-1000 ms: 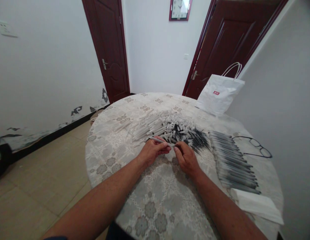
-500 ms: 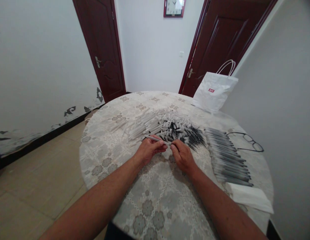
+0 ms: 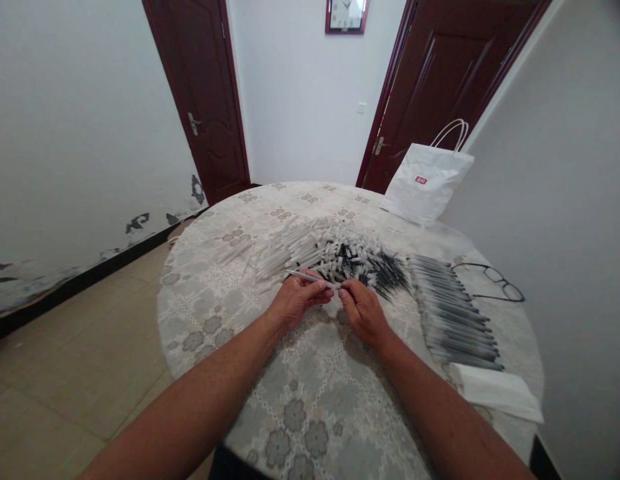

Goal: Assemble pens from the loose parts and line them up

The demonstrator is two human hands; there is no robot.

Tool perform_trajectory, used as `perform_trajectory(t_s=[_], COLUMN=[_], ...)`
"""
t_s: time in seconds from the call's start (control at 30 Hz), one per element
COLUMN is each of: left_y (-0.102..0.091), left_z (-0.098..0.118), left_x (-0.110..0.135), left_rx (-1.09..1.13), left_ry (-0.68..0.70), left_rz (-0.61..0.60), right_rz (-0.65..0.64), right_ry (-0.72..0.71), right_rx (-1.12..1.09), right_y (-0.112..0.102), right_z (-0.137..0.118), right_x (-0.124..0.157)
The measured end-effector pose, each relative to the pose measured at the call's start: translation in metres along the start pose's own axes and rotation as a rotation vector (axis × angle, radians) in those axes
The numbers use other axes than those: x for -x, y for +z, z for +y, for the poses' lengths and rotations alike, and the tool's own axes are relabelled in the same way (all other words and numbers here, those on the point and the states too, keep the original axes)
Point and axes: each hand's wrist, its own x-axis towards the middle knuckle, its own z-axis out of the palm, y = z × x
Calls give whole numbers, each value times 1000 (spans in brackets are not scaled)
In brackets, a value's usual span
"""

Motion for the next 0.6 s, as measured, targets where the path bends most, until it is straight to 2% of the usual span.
perform_trajectory(t_s=[0.27, 0.47, 0.6], left_y=[0, 1, -1], left_z=[-2, 5, 5], left_x=[0, 1, 0], left_rx=[9, 29, 18], left_ry=[4, 13, 23], left_rz=[-6, 48, 26], right_rz=[-29, -4, -1], right_ry=[45, 137, 203], right_rx=[-50, -111, -197], right_y=[-2, -5, -3], right_z=[-4, -1, 4], right_x=[0, 0, 0])
